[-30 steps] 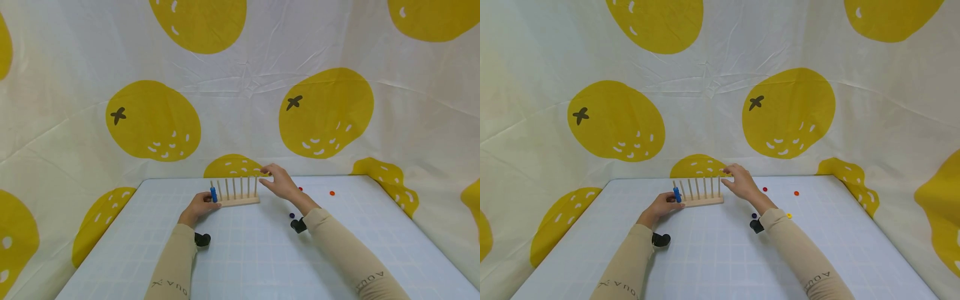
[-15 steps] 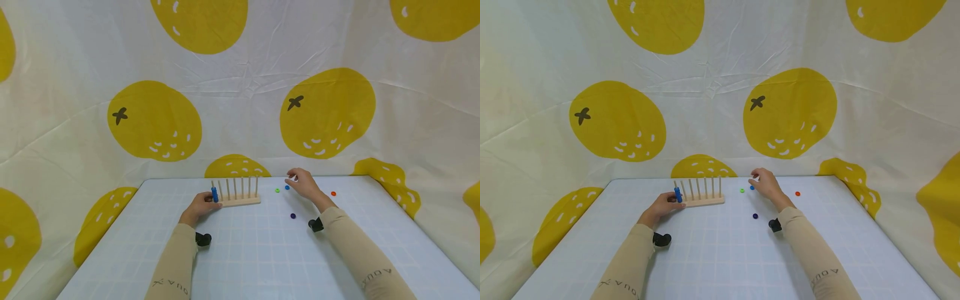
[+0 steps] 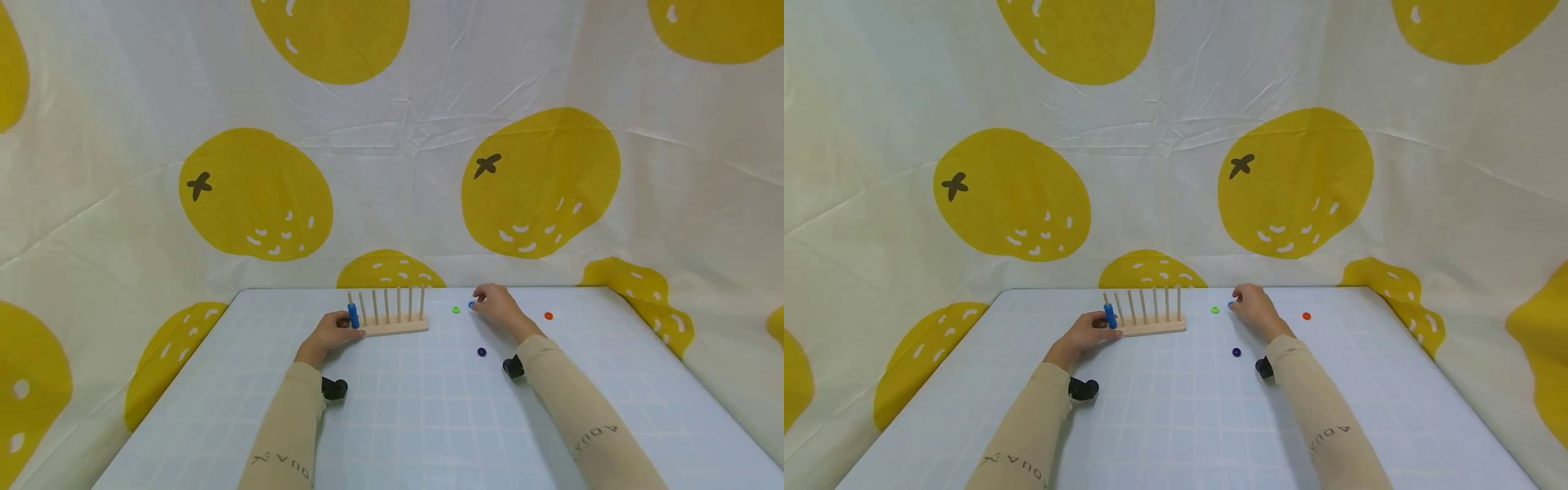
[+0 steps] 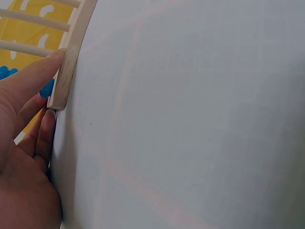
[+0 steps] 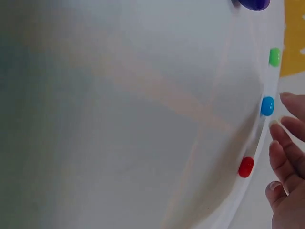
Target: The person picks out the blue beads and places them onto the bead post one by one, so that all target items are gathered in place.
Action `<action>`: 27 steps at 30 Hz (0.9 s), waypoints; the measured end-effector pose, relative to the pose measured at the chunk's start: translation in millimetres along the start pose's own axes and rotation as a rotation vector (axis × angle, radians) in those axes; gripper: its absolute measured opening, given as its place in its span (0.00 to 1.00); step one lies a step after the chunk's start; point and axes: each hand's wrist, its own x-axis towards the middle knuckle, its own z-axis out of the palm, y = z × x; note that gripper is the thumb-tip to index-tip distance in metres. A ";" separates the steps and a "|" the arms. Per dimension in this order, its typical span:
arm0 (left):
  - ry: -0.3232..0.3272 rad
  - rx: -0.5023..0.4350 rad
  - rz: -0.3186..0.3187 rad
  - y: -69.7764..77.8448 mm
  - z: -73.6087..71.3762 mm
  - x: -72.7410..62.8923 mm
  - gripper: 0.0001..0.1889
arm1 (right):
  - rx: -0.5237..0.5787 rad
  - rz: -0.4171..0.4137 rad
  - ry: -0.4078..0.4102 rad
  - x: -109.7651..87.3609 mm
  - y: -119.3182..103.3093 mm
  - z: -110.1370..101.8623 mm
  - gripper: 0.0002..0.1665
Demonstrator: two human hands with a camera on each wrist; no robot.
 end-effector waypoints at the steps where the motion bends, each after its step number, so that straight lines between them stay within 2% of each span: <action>1: 0.001 -0.001 0.001 0.3 0.2 -0.2 0.32 | -0.002 0.013 -0.011 0.5 0.2 0.5 0.19; 6: -0.002 0.006 0.000 0.4 0.0 0.9 0.32 | -0.029 0.018 -0.037 0.9 -2.7 2.4 0.16; 12: -0.002 0.003 -0.002 -0.7 0.1 2.6 0.32 | -0.037 -0.015 -0.040 0.3 -3.0 6.0 0.12; 19: 0.002 0.004 -0.023 -3.0 1.4 6.2 0.33 | -0.010 0.043 -0.062 -1.5 -3.0 8.5 0.10; 27: -0.003 -0.003 -0.045 0.7 0.7 2.1 0.33 | -0.050 0.040 -0.070 -3.7 -5.9 10.9 0.10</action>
